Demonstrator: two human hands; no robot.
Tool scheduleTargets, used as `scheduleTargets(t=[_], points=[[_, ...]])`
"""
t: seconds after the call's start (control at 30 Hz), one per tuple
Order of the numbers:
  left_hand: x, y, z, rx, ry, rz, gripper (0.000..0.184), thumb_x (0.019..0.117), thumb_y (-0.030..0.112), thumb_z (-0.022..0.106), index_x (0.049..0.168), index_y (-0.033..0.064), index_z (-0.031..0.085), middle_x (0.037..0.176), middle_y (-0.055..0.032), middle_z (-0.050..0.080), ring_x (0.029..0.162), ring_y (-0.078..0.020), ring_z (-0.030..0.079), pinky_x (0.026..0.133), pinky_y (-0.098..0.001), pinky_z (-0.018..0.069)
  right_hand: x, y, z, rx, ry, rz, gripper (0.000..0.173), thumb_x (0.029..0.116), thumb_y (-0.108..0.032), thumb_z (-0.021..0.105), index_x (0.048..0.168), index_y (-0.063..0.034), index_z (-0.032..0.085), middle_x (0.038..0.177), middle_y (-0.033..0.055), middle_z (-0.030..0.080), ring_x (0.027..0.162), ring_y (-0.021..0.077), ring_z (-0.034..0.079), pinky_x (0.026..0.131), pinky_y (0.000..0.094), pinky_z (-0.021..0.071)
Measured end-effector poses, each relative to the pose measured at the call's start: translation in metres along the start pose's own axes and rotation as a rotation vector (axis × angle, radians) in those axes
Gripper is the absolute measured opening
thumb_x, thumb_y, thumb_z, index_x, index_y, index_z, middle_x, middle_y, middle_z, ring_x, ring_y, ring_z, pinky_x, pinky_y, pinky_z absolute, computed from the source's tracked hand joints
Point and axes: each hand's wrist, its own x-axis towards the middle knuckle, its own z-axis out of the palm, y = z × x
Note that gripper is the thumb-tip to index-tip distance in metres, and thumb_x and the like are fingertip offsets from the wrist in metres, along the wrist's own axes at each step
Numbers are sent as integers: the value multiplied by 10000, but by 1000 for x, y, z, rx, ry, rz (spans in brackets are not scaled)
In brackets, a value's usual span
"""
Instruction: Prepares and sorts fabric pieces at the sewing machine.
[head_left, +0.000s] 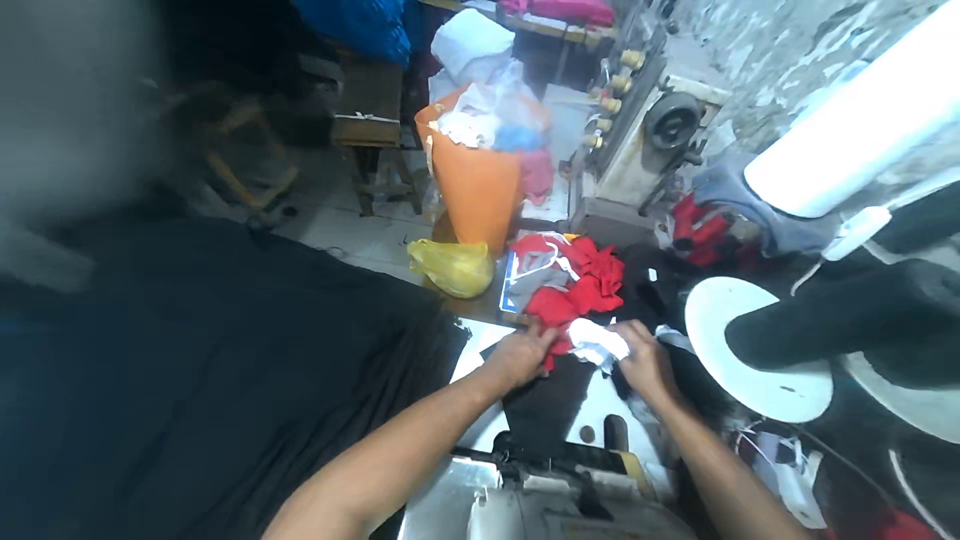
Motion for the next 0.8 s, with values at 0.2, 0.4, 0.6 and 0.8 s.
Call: scheduleTargets(t=[0.2,0.4,0.6,0.8], points=[[28,10,6,56,24,-81,677,974,170,693,1569,128,373,1436,-303,475,1245,-500,549,956,-605,502,32,2,9,-138,173,-138,465,797,207,665,1215,12,725,1303,322,611,1061,522,655,871,627,534],[39,5,0,12,88,-88,339,1045,57,496,1372,10,569,1315,-289,584,1172,-467,620,952,-597,510,67,-7,11,-342,-319,168,442,911,156,607,1294,-54,674,1641,221,310,1158,506,612,926,621,500],[40,-3,-4,-359,238,-82,269,988,68,613,1241,-20,640,1259,-270,615,1185,-425,608,1006,-576,485,81,11,3,-137,120,44,268,878,123,640,1134,55,682,1241,296,621,1060,486,654,849,661,532],[54,18,-53,-342,544,118,240,984,5,597,1211,-42,658,1199,-273,632,1120,-419,639,969,-547,518,106,17,-6,-262,182,20,320,928,108,594,1239,50,644,1313,304,582,1147,509,613,900,647,526]])
